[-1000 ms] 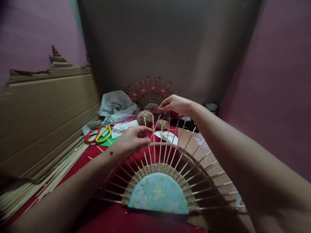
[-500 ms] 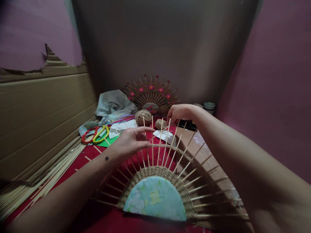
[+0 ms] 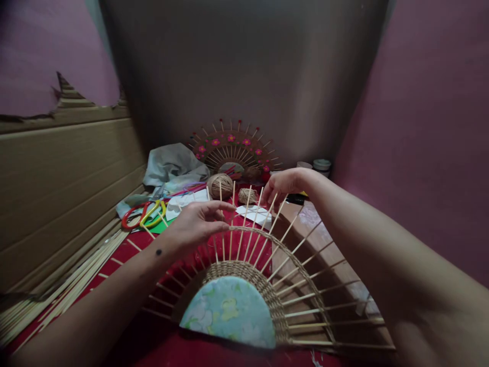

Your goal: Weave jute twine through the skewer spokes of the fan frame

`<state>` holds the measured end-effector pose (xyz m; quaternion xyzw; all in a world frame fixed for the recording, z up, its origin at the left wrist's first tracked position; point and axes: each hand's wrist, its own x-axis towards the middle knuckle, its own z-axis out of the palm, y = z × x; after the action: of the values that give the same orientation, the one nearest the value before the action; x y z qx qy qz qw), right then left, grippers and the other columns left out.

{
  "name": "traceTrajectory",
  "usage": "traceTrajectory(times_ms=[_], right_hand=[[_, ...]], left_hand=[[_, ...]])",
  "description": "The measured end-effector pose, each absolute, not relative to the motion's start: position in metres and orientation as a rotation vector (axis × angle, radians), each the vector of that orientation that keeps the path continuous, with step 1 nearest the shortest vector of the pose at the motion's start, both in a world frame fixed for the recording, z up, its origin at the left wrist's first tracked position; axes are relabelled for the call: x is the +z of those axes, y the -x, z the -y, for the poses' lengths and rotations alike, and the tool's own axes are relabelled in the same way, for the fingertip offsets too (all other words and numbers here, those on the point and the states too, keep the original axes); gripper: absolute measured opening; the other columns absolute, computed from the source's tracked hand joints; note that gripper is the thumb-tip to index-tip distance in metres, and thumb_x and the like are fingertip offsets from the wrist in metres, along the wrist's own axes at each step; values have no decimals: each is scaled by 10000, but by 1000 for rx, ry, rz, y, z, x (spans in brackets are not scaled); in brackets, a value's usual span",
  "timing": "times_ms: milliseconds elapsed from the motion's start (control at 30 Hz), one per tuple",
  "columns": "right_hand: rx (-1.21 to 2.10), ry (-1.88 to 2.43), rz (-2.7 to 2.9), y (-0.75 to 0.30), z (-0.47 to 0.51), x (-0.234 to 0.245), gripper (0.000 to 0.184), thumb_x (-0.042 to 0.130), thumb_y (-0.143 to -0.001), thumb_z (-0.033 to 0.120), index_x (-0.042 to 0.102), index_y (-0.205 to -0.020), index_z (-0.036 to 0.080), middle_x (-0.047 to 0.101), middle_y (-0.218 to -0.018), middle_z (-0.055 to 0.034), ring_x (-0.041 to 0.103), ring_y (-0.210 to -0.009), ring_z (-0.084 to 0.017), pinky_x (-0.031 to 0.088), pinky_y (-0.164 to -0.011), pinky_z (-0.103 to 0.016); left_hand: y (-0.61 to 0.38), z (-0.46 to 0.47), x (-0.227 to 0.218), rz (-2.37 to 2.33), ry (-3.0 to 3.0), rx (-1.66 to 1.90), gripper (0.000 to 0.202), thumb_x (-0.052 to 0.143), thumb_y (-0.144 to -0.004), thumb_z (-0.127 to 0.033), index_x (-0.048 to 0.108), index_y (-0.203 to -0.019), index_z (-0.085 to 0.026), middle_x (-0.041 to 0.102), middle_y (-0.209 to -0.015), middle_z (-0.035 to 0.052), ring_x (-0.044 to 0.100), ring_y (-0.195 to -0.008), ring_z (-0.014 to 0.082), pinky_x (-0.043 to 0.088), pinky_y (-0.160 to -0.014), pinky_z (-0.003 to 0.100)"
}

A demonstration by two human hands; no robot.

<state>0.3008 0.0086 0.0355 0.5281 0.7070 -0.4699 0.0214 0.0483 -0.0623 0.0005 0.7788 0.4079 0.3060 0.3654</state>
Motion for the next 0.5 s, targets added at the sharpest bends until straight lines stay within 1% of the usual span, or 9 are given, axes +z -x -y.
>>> traceTrajectory(times_ms=[133,233,367,500], right_hand=[[-1662,-1693,-2378,-298,-4,41,199,626,-704,242,666,-898,221,695,-870,-29,623,-855,-171,456,-802,-300],[-1795,-1878,-2614,-290,0,48,176,616,-725,221,669,-892,233,694,-854,-37,630,-798,-170,474,-759,-317],[-1772,-1949,-2723,-278,13,57,162,646,-703,197,690,-856,223,692,-824,-55,629,-716,-165,481,-670,-308],[-1762,-1908,-2680,-288,33,64,159,639,-715,233,696,-863,219,693,-832,-63,632,-738,-177,484,-678,-316]], left_hand=[[-43,60,3,-1049,-1994,837,335,596,-652,-175,650,-983,-177,615,-647,4,464,-507,87,382,-484,222],[-38,57,3,-1040,-2000,891,327,602,-644,-172,653,-967,-173,610,-641,6,478,-523,95,389,-489,225],[-34,56,5,-1006,-2019,952,329,606,-641,-155,651,-966,-182,595,-625,-4,476,-520,94,387,-476,220],[-32,58,13,-1003,-1981,970,310,611,-635,-119,654,-939,-169,567,-608,-15,431,-466,69,352,-422,201]])
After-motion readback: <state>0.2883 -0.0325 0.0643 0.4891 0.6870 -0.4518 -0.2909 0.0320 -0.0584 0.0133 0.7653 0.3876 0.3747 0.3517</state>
